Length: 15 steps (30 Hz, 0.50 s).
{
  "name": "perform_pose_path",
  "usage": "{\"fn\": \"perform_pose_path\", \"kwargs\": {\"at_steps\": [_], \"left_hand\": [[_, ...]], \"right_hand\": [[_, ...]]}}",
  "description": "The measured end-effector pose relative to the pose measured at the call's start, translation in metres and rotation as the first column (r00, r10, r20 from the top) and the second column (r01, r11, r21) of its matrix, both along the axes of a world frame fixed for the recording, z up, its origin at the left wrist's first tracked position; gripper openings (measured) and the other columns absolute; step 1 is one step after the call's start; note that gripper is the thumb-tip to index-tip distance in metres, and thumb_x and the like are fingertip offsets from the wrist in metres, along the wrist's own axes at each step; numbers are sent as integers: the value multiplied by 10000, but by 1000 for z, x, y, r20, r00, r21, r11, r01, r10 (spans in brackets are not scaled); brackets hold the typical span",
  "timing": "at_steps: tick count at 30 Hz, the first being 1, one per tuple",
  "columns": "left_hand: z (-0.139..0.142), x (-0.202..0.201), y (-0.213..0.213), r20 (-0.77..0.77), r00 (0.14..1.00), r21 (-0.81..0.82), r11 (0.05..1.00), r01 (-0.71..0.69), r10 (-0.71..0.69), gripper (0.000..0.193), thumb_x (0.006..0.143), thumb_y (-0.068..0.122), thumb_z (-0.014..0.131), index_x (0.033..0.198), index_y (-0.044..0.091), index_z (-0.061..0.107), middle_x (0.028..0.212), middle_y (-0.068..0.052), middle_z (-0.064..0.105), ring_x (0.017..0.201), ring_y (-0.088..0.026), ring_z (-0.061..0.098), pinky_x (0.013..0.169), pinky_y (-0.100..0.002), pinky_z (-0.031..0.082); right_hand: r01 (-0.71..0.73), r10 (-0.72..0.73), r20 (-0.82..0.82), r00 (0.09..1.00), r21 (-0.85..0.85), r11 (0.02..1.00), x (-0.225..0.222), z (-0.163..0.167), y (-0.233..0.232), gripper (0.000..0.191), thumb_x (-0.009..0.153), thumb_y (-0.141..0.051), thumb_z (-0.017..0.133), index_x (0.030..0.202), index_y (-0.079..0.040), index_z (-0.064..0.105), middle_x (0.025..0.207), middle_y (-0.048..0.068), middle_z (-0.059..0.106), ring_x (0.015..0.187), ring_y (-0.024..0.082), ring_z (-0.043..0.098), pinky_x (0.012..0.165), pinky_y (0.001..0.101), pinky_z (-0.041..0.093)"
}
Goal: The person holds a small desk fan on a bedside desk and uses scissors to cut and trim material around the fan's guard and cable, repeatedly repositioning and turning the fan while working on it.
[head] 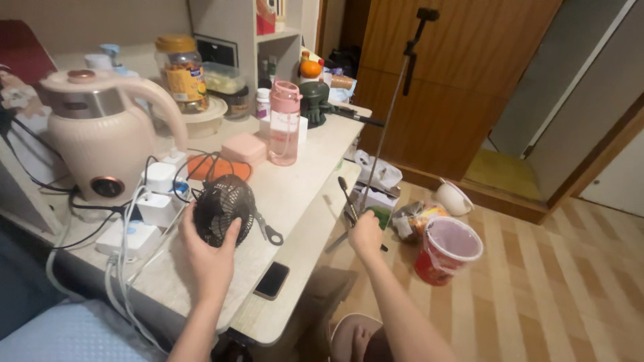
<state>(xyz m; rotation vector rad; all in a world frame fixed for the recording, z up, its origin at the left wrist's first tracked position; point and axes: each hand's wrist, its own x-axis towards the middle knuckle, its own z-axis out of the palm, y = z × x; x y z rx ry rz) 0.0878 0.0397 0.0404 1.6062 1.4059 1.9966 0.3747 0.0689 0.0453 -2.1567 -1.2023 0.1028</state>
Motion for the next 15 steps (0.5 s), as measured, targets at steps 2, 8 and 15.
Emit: {"fn": "perform_pose_path", "kwargs": {"at_steps": [2, 8, 15], "left_hand": [[0, -1, -2, 17, 1000, 18, 1000, 14, -15, 801, 849, 223, 834, 1493, -26, 427, 1449, -226, 513, 1346, -348, 506, 1136, -424, 398], [-8, -13, 3, 221, 965, 93, 988, 123, -141, 774, 898, 253, 790, 1502, -34, 402, 1420, -197, 554, 1292, -280, 565, 1104, -366, 436], [-16, -43, 3, 521, 849, -59, 989, 134, -84, 807, 858, 413, 711, 1483, 1, 411, 1344, -164, 627, 1208, -265, 620, 1014, -358, 476]], "right_hand": [[-66, 62, 34, 997, 120, 991, -3, -4, -9, 339, 822, -62, 680, 1133, 15, 568, 1135, 273, 623, 1047, 466, 629, 910, 522, 516], [-317, 348, 54, 936, 560, 766, -38, -20, -17, 216, 896, -59, 631, 1102, -1, 599, 1031, 233, 660, 944, 393, 656, 830, 470, 523], [-520, 660, -63, 749, 561, 644, -122, -33, -19, 230, 865, -101, 654, 1034, -38, 512, 741, 159, 624, 670, 309, 651, 644, 407, 514]]}}
